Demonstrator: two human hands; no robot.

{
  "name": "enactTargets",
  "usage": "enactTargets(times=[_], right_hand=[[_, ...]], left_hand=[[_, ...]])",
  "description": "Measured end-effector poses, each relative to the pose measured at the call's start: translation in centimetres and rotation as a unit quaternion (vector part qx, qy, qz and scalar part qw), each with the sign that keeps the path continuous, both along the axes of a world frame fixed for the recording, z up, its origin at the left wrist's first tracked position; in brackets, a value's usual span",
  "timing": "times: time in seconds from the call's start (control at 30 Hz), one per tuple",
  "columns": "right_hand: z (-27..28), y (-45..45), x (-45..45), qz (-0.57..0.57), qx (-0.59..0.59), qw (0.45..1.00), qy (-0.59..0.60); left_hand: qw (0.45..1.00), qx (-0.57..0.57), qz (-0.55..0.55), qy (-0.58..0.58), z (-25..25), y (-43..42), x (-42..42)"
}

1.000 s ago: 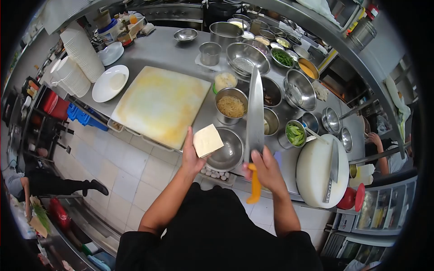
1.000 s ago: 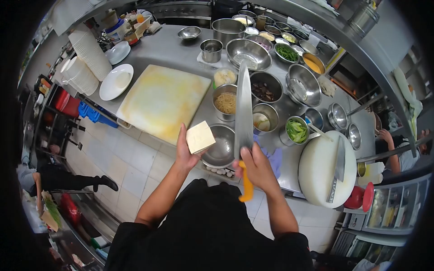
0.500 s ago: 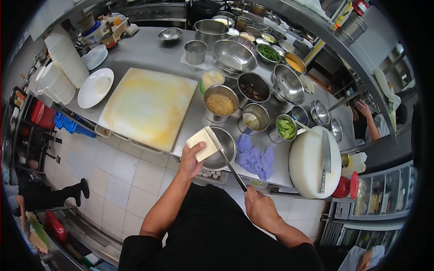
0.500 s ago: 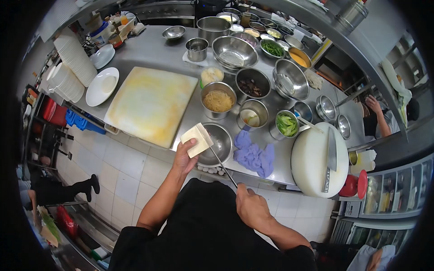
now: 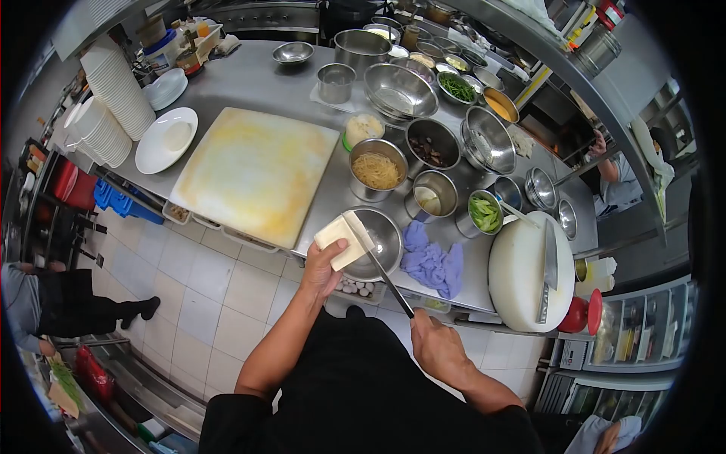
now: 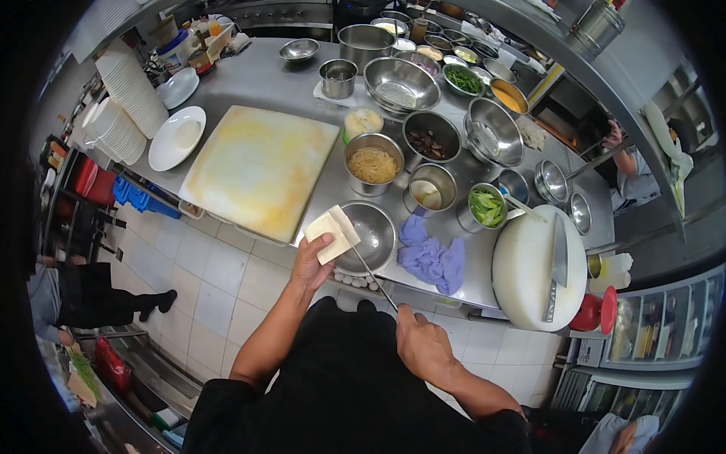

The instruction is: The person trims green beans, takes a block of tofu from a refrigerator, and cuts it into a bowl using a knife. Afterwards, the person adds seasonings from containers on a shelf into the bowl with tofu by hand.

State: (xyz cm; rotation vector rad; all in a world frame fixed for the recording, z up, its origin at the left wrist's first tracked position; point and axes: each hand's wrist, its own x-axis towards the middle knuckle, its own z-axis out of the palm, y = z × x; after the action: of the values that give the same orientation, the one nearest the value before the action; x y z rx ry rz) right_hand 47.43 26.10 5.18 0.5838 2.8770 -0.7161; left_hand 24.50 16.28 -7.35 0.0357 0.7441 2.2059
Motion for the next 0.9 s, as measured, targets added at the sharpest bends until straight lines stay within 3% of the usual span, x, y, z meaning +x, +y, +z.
enactTargets(times=[0.9], right_hand=[[1.6,-1.0,0.8,0.005,0.017,1.0,-0.021]], left_hand=[[1.0,0.008,-0.01,0.014,0.7,-0.6,1.2]])
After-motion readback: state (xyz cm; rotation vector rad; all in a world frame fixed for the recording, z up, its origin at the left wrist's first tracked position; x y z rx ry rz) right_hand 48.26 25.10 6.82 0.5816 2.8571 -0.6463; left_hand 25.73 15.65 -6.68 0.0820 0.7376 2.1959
